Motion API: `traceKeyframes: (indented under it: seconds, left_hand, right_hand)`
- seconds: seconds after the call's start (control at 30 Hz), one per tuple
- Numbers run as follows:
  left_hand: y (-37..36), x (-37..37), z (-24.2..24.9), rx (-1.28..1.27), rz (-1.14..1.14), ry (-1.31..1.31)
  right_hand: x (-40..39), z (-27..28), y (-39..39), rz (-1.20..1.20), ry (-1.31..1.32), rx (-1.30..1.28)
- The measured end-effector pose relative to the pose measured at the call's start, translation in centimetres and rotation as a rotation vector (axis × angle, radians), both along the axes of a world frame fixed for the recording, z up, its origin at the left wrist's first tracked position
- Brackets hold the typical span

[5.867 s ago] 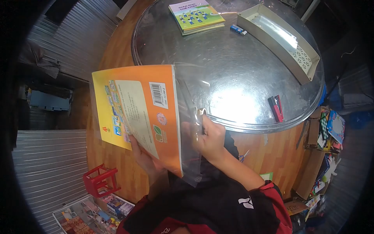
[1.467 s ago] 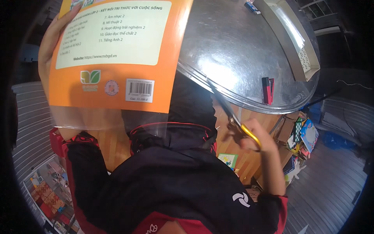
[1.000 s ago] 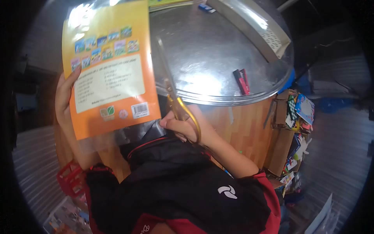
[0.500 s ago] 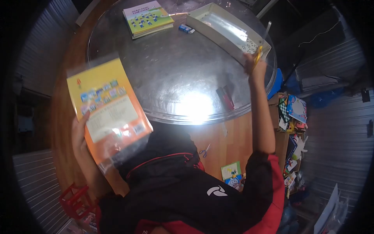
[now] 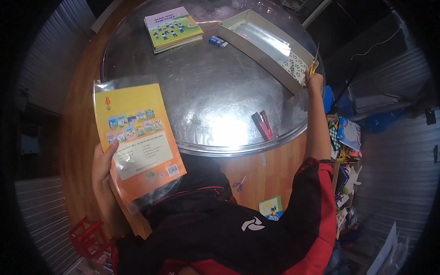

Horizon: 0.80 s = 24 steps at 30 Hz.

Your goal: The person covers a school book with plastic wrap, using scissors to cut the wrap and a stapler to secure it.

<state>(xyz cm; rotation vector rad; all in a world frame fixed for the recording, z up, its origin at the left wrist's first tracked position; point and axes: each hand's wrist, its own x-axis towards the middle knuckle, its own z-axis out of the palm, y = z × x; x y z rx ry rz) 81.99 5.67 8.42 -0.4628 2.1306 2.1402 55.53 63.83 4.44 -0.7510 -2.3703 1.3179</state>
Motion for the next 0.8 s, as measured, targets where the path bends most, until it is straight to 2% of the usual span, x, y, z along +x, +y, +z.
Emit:
traceKeyframes:
  seconds: [0.1,0.2,0.3,0.33,0.37,0.4,0.43,0.47,0.5,0.57,0.6,0.63,0.7,0.73,0.8]
  left_hand:
    - [0.7,-2.1,2.5,-0.137,-0.033,0.109]
    - [1.7,-3.8,5.3,-0.256,-0.093,0.301]
    - [3.3,-4.6,7.8,-0.337,-0.114,0.431]
    - [3.7,-4.6,9.5,-0.572,-0.208,0.376]
    - [4.1,-4.6,10.8,-0.802,-0.301,0.315]
    - [4.5,-4.9,10.1,-0.805,-0.335,0.607]
    - [5.1,-5.1,9.9,-0.811,-0.332,0.611]
    - [5.9,-5.4,9.8,-0.857,-0.466,0.793]
    - [6.3,-5.5,9.9,-0.901,-0.604,0.974]
    - [6.1,-4.1,9.9,-1.096,-0.739,0.968]
    - [5.1,-3.3,9.4,-1.221,-0.811,0.914]
    - [4.5,-2.6,9.0,-1.231,-0.811,0.905]
    - [3.7,-0.9,7.7,-1.404,-0.333,0.912]
    - [4.3,-0.5,5.9,-0.801,-0.051,0.834]
    - [5.4,0.4,2.5,0.106,0.153,0.593]
  right_hand:
    - [2.0,0.8,-1.4,0.113,0.140,-0.081]
    - [7.6,4.4,-9.5,0.312,0.094,-0.214]
    - [12.1,3.4,-16.1,0.628,0.042,-0.245]
    - [13.3,2.2,-18.4,0.786,0.022,-0.442]
    - [14.5,1.9,-21.2,0.759,-0.130,-0.624]
    - [15.2,0.4,-22.9,0.789,-0.272,-0.955]
    - [15.4,-0.7,-25.1,0.888,-0.284,-1.064]
    - [13.6,-4.5,-25.8,1.136,-0.456,-1.613]
    - [13.7,-4.2,-27.1,1.146,-0.452,-1.618]
    - [14.4,-2.1,-30.3,1.208,-0.345,-1.838]
    - [15.3,0.6,-31.5,1.107,-0.353,-1.956]
    - [15.1,-0.8,-32.0,0.993,-0.341,-1.685]
    - [14.2,-1.4,-31.7,1.156,-0.241,-1.356]
    - [14.3,-1.0,-32.0,1.166,-0.251,-1.358]
    - [14.6,0.4,-32.6,1.127,-0.202,-1.338]
